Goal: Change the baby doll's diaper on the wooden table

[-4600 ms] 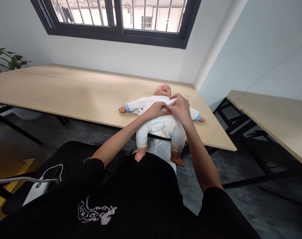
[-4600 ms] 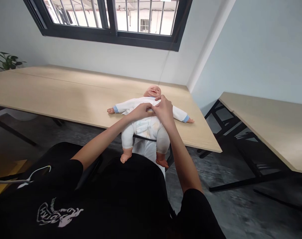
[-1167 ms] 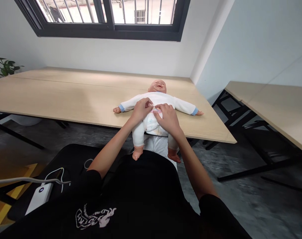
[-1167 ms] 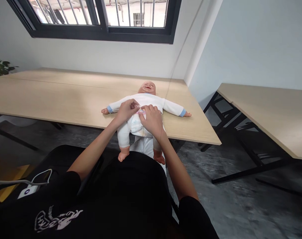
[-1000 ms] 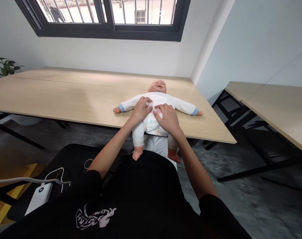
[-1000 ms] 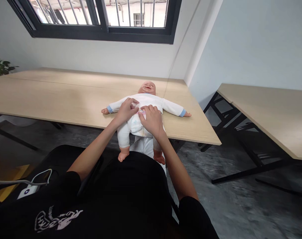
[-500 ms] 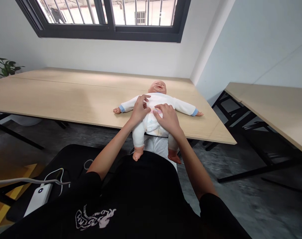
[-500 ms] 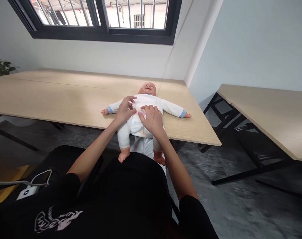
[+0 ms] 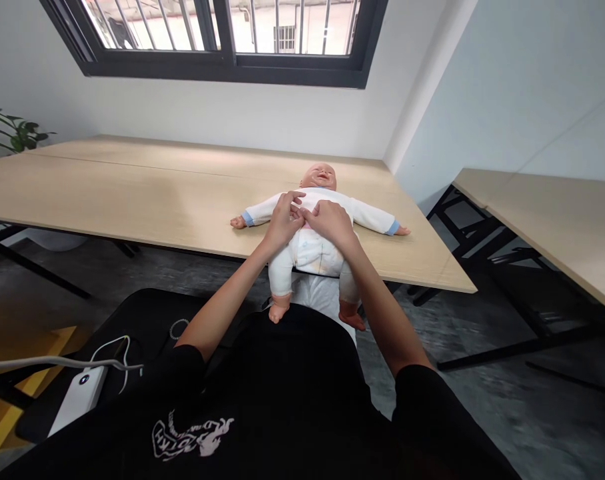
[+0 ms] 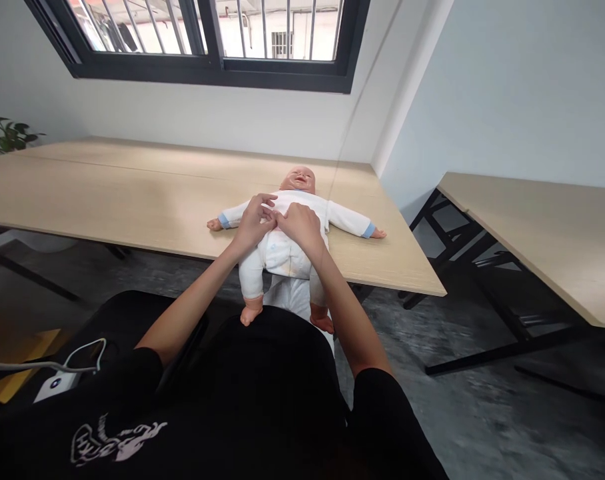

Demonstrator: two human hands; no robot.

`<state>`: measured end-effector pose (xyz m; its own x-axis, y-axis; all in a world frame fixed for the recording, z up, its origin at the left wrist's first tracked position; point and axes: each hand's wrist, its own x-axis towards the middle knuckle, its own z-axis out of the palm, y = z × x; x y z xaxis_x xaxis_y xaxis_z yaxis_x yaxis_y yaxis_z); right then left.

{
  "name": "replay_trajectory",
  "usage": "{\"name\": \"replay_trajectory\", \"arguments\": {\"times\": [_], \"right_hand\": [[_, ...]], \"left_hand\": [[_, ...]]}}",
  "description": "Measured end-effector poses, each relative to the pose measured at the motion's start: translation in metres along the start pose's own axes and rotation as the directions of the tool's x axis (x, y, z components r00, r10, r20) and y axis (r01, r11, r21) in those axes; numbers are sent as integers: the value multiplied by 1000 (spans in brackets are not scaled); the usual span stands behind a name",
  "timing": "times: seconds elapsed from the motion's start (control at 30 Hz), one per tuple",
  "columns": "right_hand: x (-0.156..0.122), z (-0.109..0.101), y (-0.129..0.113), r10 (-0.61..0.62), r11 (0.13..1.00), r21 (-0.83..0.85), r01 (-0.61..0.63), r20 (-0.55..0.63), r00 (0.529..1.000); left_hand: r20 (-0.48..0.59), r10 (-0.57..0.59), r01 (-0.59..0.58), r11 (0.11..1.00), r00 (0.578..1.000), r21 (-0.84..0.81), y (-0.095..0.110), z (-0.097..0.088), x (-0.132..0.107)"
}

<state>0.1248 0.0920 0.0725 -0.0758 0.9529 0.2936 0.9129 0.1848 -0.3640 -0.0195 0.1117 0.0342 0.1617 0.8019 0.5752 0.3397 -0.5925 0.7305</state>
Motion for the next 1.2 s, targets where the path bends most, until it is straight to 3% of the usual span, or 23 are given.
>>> {"name": "replay_trajectory", "arguments": {"times": [0.2,0.4,0.5,0.7,0.8,0.93,1.07,1.2], "right_hand": [[1,3,2,-33,991,132,38,-42,999],[3,9,5,-90,946,301,121,-113,989],[3,11,6,-82,933,337,128,-149,985],[-4,12,7,31,972,237,3,-139,990],[-7,12,6,28,990,139,-14,-99,995],[-7,11,8,5,991,131,7,-91,996],[-7,13,12,-35,983,169,66,-184,982],[-9,14,15,-38,979,188,82,-226,973]], "left_hand": [[12,4,-5,998,1000,64,-1,1,1],[22,42,-47,949,999,310,2,-1,-2],[7,3,-5,955,1000,295,-1,0,-3],[-14,-97,98,978,995,183,-12,-2,-5],[9,-109,106,980,994,170,-13,-6,-10],[34,-2,-6,974,999,228,-9,-10,-18],[85,144,-163,943,986,289,-1,-9,-26],[171,145,-196,920,975,340,13,-8,-33]]}}
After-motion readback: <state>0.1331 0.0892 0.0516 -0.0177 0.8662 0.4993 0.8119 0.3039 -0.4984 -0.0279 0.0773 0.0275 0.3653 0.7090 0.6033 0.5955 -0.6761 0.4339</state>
